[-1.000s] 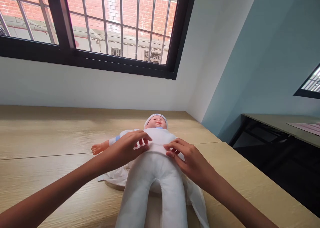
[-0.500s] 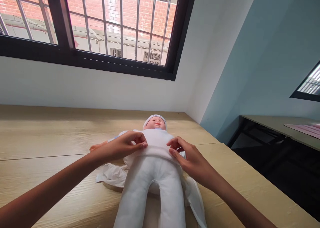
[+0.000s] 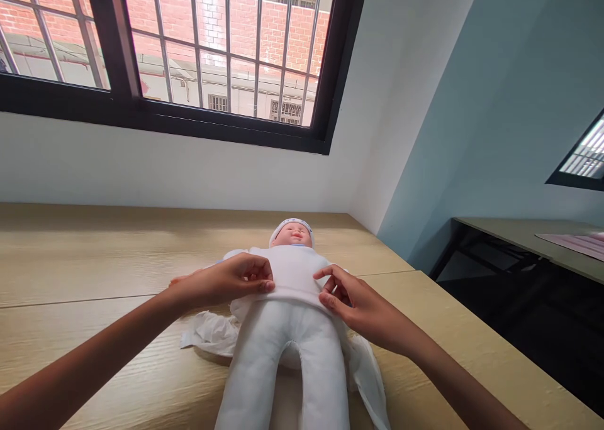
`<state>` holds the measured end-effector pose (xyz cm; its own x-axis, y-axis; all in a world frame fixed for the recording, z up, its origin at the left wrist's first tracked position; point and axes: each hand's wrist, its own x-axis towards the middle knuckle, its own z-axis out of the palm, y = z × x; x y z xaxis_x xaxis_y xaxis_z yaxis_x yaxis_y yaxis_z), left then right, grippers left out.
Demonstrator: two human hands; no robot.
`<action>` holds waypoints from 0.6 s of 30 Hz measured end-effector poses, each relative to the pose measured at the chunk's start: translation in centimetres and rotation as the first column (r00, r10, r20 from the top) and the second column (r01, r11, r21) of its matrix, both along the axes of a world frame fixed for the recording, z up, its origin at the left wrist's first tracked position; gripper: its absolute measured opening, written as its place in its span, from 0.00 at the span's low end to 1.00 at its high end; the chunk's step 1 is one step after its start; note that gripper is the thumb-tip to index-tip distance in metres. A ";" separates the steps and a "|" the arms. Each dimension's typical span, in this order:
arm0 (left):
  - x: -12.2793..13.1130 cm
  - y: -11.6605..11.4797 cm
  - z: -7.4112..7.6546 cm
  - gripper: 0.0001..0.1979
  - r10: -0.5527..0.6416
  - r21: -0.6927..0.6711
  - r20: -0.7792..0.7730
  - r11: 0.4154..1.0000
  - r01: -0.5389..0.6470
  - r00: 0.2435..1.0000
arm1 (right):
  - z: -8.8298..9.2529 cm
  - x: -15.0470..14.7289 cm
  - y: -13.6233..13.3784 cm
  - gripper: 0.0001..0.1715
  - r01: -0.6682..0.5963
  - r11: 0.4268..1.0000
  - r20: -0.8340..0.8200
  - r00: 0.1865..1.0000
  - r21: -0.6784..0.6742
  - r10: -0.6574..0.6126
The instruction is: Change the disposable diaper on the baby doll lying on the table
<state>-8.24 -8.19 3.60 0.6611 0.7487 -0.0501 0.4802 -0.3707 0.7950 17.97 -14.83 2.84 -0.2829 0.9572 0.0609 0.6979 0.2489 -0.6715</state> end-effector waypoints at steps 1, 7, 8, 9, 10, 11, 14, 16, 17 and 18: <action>0.1 -0.2 0.1 0.17 0.042 0.067 -0.032 0.997 -0.040 0.999 | 0.0 -0.2 0.0 0.12 0.015 1.000 0.008 1.000 0.018 -0.015; 1.0 -2.4 0.4 0.07 0.155 0.419 -0.033 0.899 -0.128 0.987 | 0.7 -1.8 -1.4 0.10 -0.007 0.938 0.111 0.993 0.347 -0.033; 1.3 -2.8 0.5 0.06 0.144 0.450 -0.036 0.886 -0.112 0.989 | 0.7 -2.1 -1.7 0.09 -0.031 0.923 0.117 0.993 0.383 -0.015; 1.6 -3.2 0.5 0.06 0.129 0.465 -0.046 0.881 -0.093 0.991 | 0.7 -2.4 -2.0 0.09 -0.060 0.913 0.121 0.993 0.405 0.011; 1.9 -3.6 0.6 0.06 0.112 0.465 -0.061 0.882 -0.071 0.992 | 0.6 -2.7 -2.2 0.09 -0.088 0.904 0.129 0.991 0.418 0.037; 2.2 -3.9 0.7 0.06 0.096 0.460 -0.074 0.887 -0.051 0.993 | 0.4 -3.0 -2.4 0.09 -0.112 0.897 0.141 0.988 0.428 0.056; 2.9 -4.5 1.0 0.10 0.052 0.480 -0.084 0.877 -0.005 0.995 | -0.3 -3.3 -2.2 0.10 -0.142 0.887 0.181 0.981 0.439 0.067; 3.2 -4.6 1.1 0.13 0.050 0.507 -0.084 0.862 0.000 0.995 | -0.7 -3.3 -1.9 0.10 -0.124 0.889 0.183 0.982 0.440 0.047; 3.2 -4.6 1.1 0.14 0.062 0.518 -0.092 0.855 -0.005 0.994 | -0.8 -3.3 -1.8 0.09 -0.113 0.890 0.181 0.983 0.441 0.035; 3.2 -4.6 1.0 0.14 0.078 0.525 -0.108 0.851 -0.010 0.991 | -0.8 -3.3 -1.7 0.09 -0.103 0.890 0.182 0.983 0.443 0.023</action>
